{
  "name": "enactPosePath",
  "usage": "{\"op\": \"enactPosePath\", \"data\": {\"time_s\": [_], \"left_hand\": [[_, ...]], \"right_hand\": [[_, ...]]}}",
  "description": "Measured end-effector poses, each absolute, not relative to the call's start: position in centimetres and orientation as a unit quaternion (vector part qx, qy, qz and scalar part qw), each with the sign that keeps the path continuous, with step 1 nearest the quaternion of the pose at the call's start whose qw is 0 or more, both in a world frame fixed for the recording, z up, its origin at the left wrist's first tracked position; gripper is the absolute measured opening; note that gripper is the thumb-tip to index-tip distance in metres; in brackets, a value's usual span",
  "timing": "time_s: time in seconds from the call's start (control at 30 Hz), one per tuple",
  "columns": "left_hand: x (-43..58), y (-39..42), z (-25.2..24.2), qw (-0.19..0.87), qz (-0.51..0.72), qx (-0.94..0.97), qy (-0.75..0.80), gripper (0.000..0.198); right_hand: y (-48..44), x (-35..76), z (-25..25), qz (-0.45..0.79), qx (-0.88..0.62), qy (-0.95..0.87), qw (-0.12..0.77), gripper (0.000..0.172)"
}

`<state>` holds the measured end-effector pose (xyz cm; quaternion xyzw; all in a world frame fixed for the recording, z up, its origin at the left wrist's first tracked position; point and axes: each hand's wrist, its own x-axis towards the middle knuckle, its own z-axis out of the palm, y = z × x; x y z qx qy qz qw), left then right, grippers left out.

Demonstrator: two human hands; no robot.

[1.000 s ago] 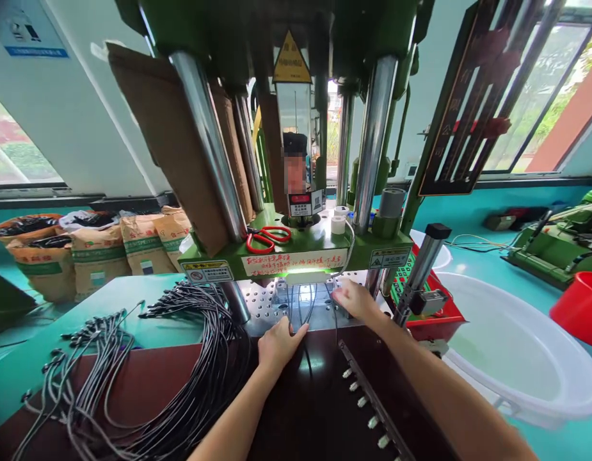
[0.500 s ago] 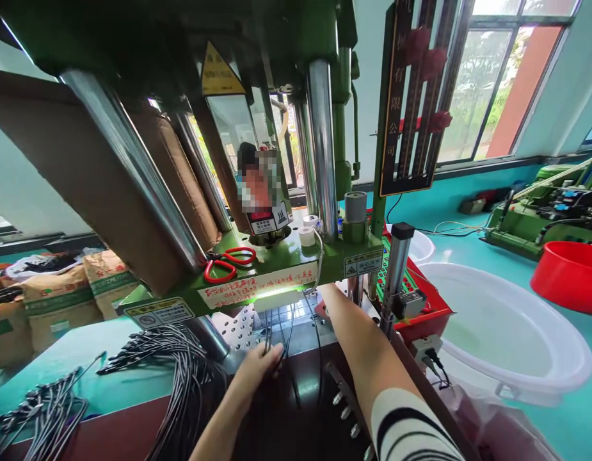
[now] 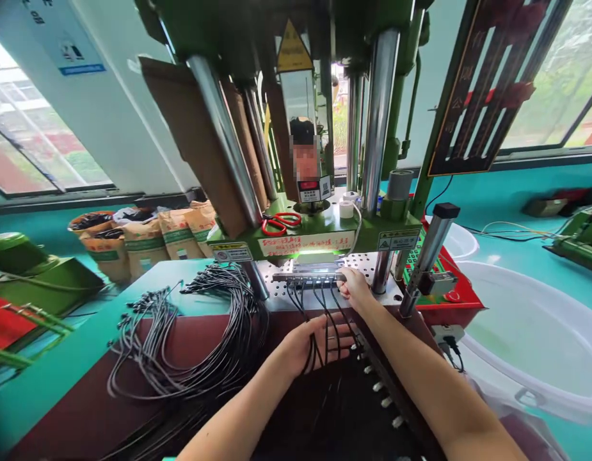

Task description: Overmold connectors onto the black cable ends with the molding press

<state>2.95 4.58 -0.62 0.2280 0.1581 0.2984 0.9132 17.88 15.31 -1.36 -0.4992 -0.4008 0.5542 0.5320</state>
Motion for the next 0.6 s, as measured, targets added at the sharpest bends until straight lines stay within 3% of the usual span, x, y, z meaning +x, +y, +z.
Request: {"op": "enactPosePath", "data": {"time_s": [0.2,0.43,0.6], "left_hand": [[2.1,1.1,0.1,0.913,0.311,0.211,0.156,0.033],[1.0,-1.0,1.4,0.902,0.353,0.242,0.058,0.026],[-0.2,-2.0,0.8,0.921,0.324,0.199,0.084,0.022]], "right_hand": [[11.4,15.9,0.5,0.515,-0.505,-0.434,0.540,0.010],[10.2,13.6,1.2,0.467,-0.509,-0.492,0.530,0.017],[10.5,14.6,0.8,0.391,-0.516,-0.577,0.499,0.019]]}}
